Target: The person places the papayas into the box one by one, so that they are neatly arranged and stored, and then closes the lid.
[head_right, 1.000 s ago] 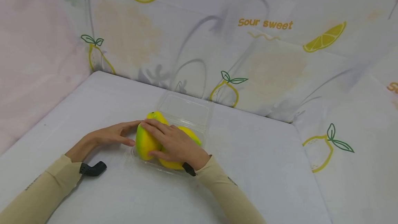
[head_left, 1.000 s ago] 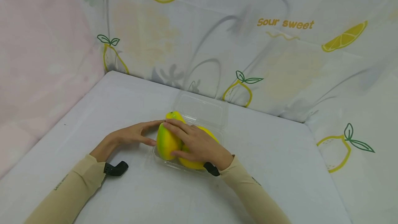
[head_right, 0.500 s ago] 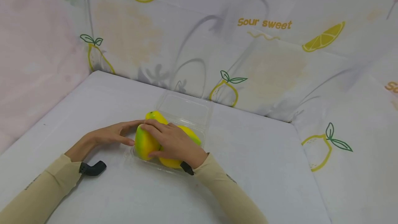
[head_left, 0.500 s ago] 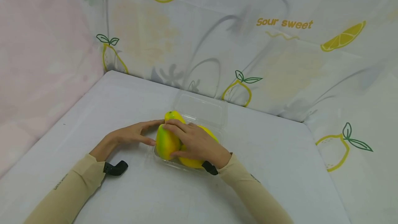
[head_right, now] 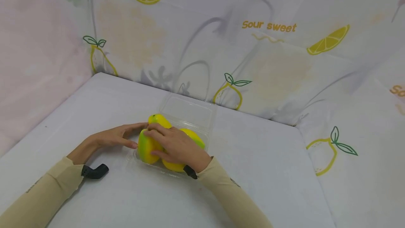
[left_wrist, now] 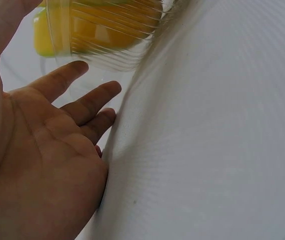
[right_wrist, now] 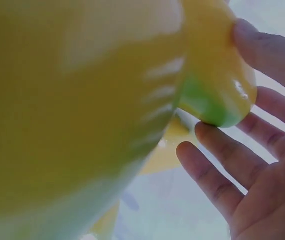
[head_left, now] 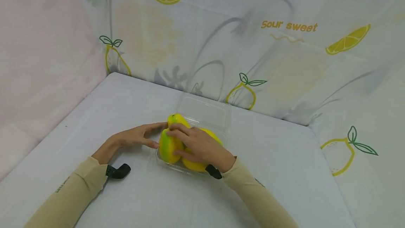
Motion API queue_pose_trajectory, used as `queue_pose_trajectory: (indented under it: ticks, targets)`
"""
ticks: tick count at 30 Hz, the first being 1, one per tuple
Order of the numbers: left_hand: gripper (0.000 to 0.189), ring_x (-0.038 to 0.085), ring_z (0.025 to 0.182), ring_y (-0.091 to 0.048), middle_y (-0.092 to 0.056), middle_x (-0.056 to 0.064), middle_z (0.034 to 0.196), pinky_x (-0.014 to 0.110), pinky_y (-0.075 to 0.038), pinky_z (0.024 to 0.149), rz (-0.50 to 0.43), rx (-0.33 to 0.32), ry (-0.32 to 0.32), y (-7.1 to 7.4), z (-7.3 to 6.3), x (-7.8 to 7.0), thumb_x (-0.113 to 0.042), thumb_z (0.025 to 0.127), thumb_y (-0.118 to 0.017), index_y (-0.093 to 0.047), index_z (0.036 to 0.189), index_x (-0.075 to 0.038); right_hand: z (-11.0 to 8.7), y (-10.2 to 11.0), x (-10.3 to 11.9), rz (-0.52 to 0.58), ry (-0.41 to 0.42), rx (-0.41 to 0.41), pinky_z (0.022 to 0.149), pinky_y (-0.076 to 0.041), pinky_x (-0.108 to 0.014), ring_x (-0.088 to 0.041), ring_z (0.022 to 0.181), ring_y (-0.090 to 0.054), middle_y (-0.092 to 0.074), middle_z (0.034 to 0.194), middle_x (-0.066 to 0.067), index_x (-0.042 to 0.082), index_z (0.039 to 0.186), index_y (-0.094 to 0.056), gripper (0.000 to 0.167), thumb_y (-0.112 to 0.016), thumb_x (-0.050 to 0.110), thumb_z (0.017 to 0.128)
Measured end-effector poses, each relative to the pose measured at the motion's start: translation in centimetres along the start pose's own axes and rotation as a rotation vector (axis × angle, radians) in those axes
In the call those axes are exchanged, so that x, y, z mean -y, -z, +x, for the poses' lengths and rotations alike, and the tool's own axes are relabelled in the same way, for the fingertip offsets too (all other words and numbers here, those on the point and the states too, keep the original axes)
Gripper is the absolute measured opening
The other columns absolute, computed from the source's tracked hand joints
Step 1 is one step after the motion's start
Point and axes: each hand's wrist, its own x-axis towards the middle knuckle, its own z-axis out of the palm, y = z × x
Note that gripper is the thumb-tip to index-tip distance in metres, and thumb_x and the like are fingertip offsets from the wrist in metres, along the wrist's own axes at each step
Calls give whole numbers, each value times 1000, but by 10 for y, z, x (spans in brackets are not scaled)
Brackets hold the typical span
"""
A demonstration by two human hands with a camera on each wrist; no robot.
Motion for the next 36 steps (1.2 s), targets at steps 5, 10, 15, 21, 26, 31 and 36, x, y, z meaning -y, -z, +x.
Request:
queue_pose_trajectory:
  ticks: [5, 10, 15, 21, 26, 31, 36]
  targets:
    - [87, 41, 150, -10, -18, 16, 163, 71, -6, 114, 5, -5, 8, 0, 0, 1, -34, 85, -73, -27, 155, -9, 1, 0, 1, 2, 10, 21, 87, -50, -30, -14, 105, -61, -53, 133, -1, 11, 131, -51, 53, -75, 30, 87]
    - [88, 43, 149, -10, -16, 18, 163, 71, -6, 113, 18, -1, 8, 1, -1, 2, -34, 85, -73, -26, 155, -8, 1, 0, 1, 2, 7, 31, 90, -50, -31, -14, 109, -60, -54, 133, 0, 11, 130, -53, 52, -75, 31, 87]
    - [88, 44, 149, -10, -16, 18, 163, 72, -5, 113, 22, 4, 4, 1, 0, 2, -33, 85, -72, -25, 155, -7, 0, 0, 0, 32, 17, 40, 91, -50, -31, -13, 113, -58, -52, 138, 2, 14, 133, -53, 51, -73, 30, 89]
    - [88, 43, 149, -9, -16, 17, 163, 72, -5, 113, -2, 6, 2, 0, 0, 2, -32, 85, -73, -25, 155, -7, 1, -2, 0, 74, 51, 64, 94, -51, -34, -12, 119, -57, -46, 147, 3, 16, 141, -48, 54, -68, 27, 92]
    - [88, 42, 150, -8, -16, 16, 163, 72, -4, 113, -25, 9, 0, 0, 2, 2, -32, 85, -73, -26, 155, -8, -1, -2, -2, 72, 63, 55, 93, -52, -36, -14, 127, -53, -44, 150, 1, 16, 143, -45, 57, -67, 28, 92]
    - [88, 42, 150, -8, -16, 16, 163, 71, -3, 113, -22, 6, 1, 0, 2, 2, -32, 85, -73, -25, 155, -8, -3, -3, -4, 67, 64, 60, 93, -52, -39, -14, 138, -43, -40, 154, 0, 17, 147, -42, 59, -65, 31, 94]
    - [88, 42, 150, -7, -15, 17, 163, 71, -3, 114, -10, 6, 1, 0, 2, 2, -33, 85, -73, -25, 155, -8, -5, -5, -5, 64, 56, 72, 95, -51, -39, -13, 142, -37, -37, 157, 0, 19, 150, -38, 61, -63, 32, 95]
